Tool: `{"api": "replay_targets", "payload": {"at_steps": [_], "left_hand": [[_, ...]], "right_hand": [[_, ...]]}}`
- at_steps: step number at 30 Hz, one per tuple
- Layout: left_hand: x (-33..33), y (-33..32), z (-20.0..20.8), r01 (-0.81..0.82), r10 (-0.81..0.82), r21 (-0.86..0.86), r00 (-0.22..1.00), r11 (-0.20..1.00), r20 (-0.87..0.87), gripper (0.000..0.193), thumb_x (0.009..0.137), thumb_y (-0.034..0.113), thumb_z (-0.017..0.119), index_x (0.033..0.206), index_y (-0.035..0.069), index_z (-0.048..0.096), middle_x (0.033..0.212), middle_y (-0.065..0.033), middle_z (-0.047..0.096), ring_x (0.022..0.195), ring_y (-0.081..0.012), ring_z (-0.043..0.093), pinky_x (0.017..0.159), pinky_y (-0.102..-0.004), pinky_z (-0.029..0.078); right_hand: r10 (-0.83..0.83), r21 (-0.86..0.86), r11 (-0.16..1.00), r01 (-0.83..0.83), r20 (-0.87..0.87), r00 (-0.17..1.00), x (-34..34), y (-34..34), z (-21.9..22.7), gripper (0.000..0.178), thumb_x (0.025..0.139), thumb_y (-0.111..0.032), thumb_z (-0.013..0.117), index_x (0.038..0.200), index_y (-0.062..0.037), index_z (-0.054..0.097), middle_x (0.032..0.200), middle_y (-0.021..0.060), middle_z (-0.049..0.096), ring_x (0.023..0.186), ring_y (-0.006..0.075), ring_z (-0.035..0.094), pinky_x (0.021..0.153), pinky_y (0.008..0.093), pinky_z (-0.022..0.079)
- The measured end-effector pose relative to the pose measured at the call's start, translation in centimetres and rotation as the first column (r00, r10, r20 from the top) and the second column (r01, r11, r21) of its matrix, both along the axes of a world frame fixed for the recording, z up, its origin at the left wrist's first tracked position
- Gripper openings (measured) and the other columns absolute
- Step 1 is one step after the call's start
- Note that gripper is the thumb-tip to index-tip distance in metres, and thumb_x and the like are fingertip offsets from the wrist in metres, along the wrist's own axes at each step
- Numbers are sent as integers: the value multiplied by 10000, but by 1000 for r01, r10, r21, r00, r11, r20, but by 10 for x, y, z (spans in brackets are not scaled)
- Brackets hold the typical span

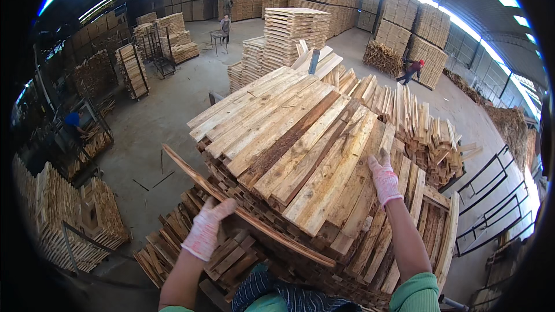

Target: The person organizes and stacks wooden planks by hand onto a large pile, occasionally fetching more planks from a nearby area.

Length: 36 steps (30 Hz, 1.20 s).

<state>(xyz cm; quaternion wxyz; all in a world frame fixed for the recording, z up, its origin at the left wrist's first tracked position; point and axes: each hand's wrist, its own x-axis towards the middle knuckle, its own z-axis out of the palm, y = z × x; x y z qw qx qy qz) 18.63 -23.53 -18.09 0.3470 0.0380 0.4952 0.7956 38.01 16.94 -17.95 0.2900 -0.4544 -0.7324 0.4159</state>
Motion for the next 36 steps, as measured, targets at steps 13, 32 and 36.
{"api": "replay_targets", "payload": {"at_steps": [13,32,36], "left_hand": [[-45,17,21,119,-120,-13,992,993,-42,458,927,210,730,1292,50,504,1112,-106,646,965,-298,705,766,-515,630],[-74,11,13,109,-108,38,994,993,-36,478,921,257,721,1304,52,522,1132,-103,658,1021,-285,684,840,-529,603],[-76,25,3,158,-158,18,987,987,-22,564,917,301,743,1352,29,512,1145,-102,658,1011,-279,678,859,-532,596]], "right_hand": [[14,-34,999,-18,-112,994,-4,-13,6,757,987,-359,629,1597,-74,282,1599,179,385,1447,308,407,1169,354,321],[24,-13,1000,-24,-38,999,0,-2,-5,797,994,-392,635,1606,-62,247,1591,168,387,1448,275,390,1174,338,296],[70,-14,997,-70,-27,997,-6,-7,1,793,993,-409,625,1603,-61,258,1589,169,391,1446,276,394,1166,337,303]]}}
